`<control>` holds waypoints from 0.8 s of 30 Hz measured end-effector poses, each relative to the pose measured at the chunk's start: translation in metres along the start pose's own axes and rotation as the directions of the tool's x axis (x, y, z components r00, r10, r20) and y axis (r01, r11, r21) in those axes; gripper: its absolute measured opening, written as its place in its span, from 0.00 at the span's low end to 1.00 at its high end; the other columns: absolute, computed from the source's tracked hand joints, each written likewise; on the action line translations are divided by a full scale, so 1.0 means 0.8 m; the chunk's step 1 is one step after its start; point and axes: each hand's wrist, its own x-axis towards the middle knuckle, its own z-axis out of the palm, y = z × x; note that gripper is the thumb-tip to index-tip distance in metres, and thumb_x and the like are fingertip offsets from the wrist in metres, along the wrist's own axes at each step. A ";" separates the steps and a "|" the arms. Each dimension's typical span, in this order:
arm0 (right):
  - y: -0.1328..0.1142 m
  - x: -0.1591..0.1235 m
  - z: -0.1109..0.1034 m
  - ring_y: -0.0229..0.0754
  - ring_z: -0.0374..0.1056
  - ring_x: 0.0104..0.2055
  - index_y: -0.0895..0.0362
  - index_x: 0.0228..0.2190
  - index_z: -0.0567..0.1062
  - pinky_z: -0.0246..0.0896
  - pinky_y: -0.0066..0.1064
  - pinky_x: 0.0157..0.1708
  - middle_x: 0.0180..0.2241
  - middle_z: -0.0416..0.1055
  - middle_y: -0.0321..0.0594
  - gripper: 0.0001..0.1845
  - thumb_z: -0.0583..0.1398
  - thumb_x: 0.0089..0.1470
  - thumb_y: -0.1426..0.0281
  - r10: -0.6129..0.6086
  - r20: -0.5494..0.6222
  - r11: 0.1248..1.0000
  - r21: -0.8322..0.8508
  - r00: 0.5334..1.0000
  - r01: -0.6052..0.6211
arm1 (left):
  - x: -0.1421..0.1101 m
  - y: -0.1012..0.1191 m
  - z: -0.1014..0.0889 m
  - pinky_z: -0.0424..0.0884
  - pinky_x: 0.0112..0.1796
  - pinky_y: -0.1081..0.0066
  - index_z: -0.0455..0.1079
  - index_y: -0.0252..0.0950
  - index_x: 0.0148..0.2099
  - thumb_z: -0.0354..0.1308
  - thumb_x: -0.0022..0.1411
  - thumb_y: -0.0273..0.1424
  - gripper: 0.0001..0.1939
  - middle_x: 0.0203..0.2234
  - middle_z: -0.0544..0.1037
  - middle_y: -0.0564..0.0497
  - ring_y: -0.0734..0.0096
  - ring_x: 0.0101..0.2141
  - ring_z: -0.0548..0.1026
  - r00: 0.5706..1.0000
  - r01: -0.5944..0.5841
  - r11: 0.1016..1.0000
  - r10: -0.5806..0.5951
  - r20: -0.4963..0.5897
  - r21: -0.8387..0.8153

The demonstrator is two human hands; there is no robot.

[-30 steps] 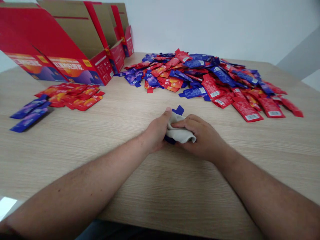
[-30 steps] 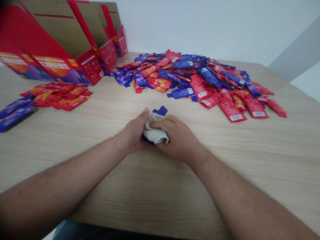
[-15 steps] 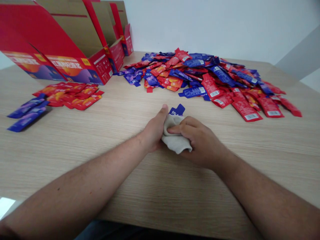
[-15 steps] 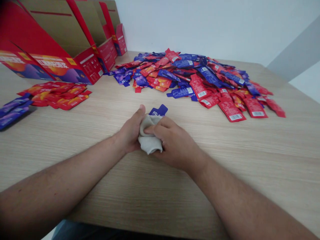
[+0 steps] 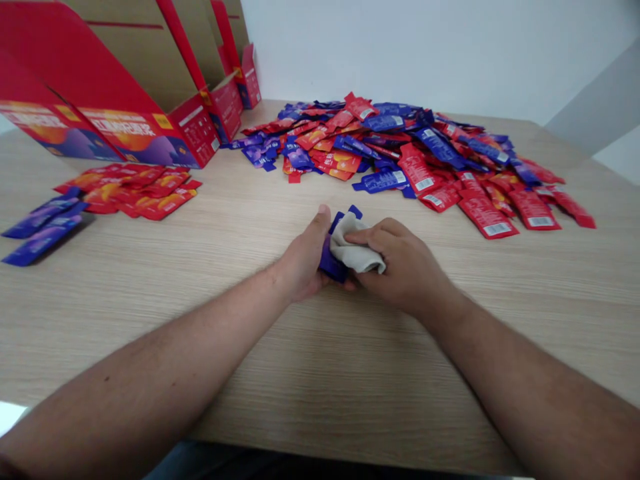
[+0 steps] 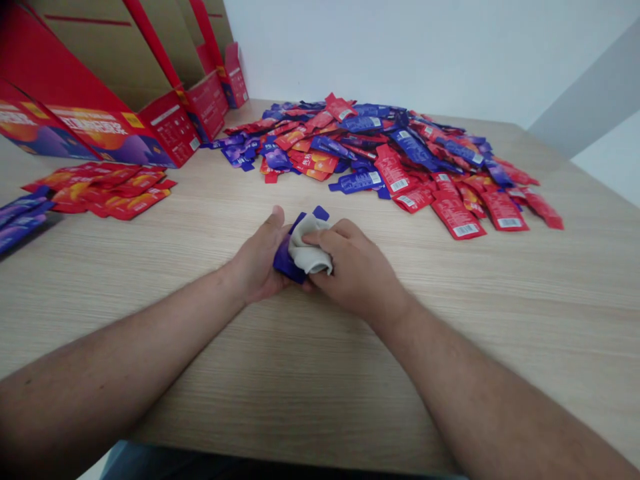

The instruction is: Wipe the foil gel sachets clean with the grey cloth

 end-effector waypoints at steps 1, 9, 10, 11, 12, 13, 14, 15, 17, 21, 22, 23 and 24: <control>-0.001 0.000 0.000 0.51 0.73 0.44 0.58 0.51 0.81 0.71 0.41 0.43 0.42 0.76 0.48 0.24 0.68 0.51 0.72 -0.029 0.021 0.999 0.017 0.999 0.029 | 0.000 0.000 0.000 0.74 0.26 0.69 0.76 0.33 0.40 0.37 0.78 0.53 0.35 0.27 0.81 0.45 0.66 0.23 0.78 1.000 -0.002 1.000 0.002 -0.010 0.000; 0.001 0.000 0.002 0.50 0.73 0.42 0.58 0.50 0.81 0.72 0.41 0.42 0.41 0.76 0.47 0.23 0.67 0.51 0.73 -0.024 -0.004 1.000 0.018 1.000 0.024 | 0.001 -0.002 -0.002 0.74 0.25 0.69 0.76 0.33 0.43 0.38 0.77 0.53 0.34 0.29 0.83 0.43 0.65 0.24 0.79 1.000 0.001 1.000 -0.001 0.000 0.005; 0.001 0.000 0.002 0.51 0.73 0.43 0.59 0.51 0.81 0.72 0.40 0.42 0.42 0.76 0.48 0.23 0.67 0.52 0.72 -0.060 0.021 0.998 0.037 0.998 0.060 | 0.001 -0.002 -0.003 0.75 0.27 0.70 0.76 0.33 0.42 0.39 0.77 0.54 0.34 0.28 0.82 0.42 0.65 0.24 0.80 1.000 -0.005 1.000 0.005 -0.011 -0.006; 0.001 0.000 0.002 0.51 0.73 0.43 0.59 0.51 0.81 0.71 0.40 0.41 0.43 0.76 0.49 0.23 0.68 0.52 0.71 -0.091 0.041 0.995 0.053 0.995 0.089 | 0.001 -0.002 -0.003 0.75 0.27 0.70 0.76 0.32 0.40 0.40 0.77 0.54 0.35 0.27 0.82 0.42 0.66 0.24 0.80 1.000 -0.012 1.000 0.011 -0.020 -0.016; 0.001 0.000 0.002 0.50 0.73 0.43 0.59 0.51 0.81 0.71 0.40 0.41 0.43 0.76 0.49 0.23 0.67 0.53 0.71 -0.099 0.048 0.994 0.058 0.994 0.096 | 0.001 -0.002 -0.003 0.75 0.27 0.70 0.77 0.32 0.40 0.40 0.76 0.55 0.35 0.27 0.82 0.42 0.66 0.24 0.79 1.000 -0.010 1.000 0.010 -0.018 -0.018; 0.001 0.001 0.002 0.50 0.73 0.42 0.60 0.51 0.81 0.71 0.40 0.41 0.42 0.76 0.49 0.23 0.67 0.53 0.71 -0.082 0.038 0.996 0.049 0.996 0.081 | 0.002 -0.002 -0.004 0.74 0.26 0.70 0.77 0.32 0.42 0.40 0.76 0.55 0.36 0.27 0.82 0.42 0.65 0.24 0.79 1.000 0.001 1.000 -0.001 -0.004 -0.009; 0.001 0.001 0.002 0.50 0.73 0.42 0.60 0.51 0.81 0.71 0.40 0.41 0.41 0.76 0.49 0.23 0.67 0.52 0.72 -0.052 0.017 0.998 0.033 0.999 0.051 | 0.001 -0.002 -0.004 0.74 0.25 0.69 0.78 0.32 0.44 0.39 0.76 0.56 0.36 0.28 0.83 0.42 0.65 0.24 0.79 1.000 0.012 1.000 -0.012 0.015 0.004; 0.001 0.001 0.001 0.50 0.72 0.41 0.60 0.51 0.82 0.71 0.40 0.41 0.40 0.76 0.48 0.23 0.67 0.52 0.73 -0.028 0.000 0.999 0.021 1.000 0.028 | 0.001 -0.002 -0.004 0.73 0.23 0.69 0.78 0.33 0.46 0.38 0.76 0.55 0.36 0.29 0.83 0.43 0.64 0.23 0.79 1.000 0.010 1.000 -0.010 0.023 0.013; 0.002 0.002 0.000 0.49 0.72 0.41 0.59 0.50 0.82 0.71 0.39 0.41 0.41 0.76 0.47 0.22 0.67 0.52 0.72 -0.041 0.017 0.999 0.033 0.999 0.040 | 0.001 -0.003 -0.004 0.73 0.23 0.70 0.78 0.33 0.46 0.38 0.77 0.55 0.36 0.29 0.83 0.42 0.64 0.24 0.79 1.000 0.006 1.000 -0.006 0.015 0.018; 0.002 0.002 -0.001 0.50 0.73 0.44 0.58 0.52 0.81 0.71 0.40 0.42 0.43 0.75 0.48 0.23 0.67 0.53 0.72 -0.078 0.062 0.995 0.066 0.995 0.074 | 0.001 -0.003 -0.003 0.74 0.26 0.71 0.78 0.31 0.43 0.38 0.77 0.54 0.37 0.26 0.82 0.42 0.65 0.25 0.80 1.000 -0.018 1.000 0.019 -0.017 0.015; 0.002 0.002 -0.001 0.51 0.73 0.43 0.58 0.52 0.81 0.71 0.40 0.43 0.42 0.76 0.48 0.23 0.67 0.52 0.73 -0.046 0.037 0.998 0.048 0.998 0.045 | 0.001 -0.003 -0.002 0.75 0.25 0.70 0.78 0.32 0.45 0.37 0.77 0.54 0.36 0.27 0.82 0.43 0.65 0.24 0.80 1.000 -0.011 0.999 0.011 -0.002 0.031; 0.002 0.002 0.000 0.51 0.73 0.43 0.58 0.51 0.81 0.71 0.41 0.43 0.42 0.76 0.48 0.23 0.67 0.52 0.73 -0.018 0.011 0.999 0.031 1.000 0.018 | 0.001 -0.003 -0.002 0.74 0.24 0.70 0.78 0.32 0.46 0.37 0.77 0.54 0.36 0.28 0.83 0.43 0.64 0.24 0.79 1.000 -0.011 0.999 0.011 0.002 0.043; 0.003 0.001 0.000 0.51 0.73 0.43 0.58 0.51 0.81 0.72 0.41 0.43 0.41 0.76 0.48 0.23 0.68 0.51 0.73 -0.006 -0.001 1.000 0.026 1.000 0.006 | 0.001 -0.003 -0.002 0.74 0.24 0.70 0.78 0.33 0.47 0.37 0.77 0.54 0.36 0.28 0.83 0.43 0.64 0.24 0.79 1.000 -0.012 0.999 0.012 -0.003 0.046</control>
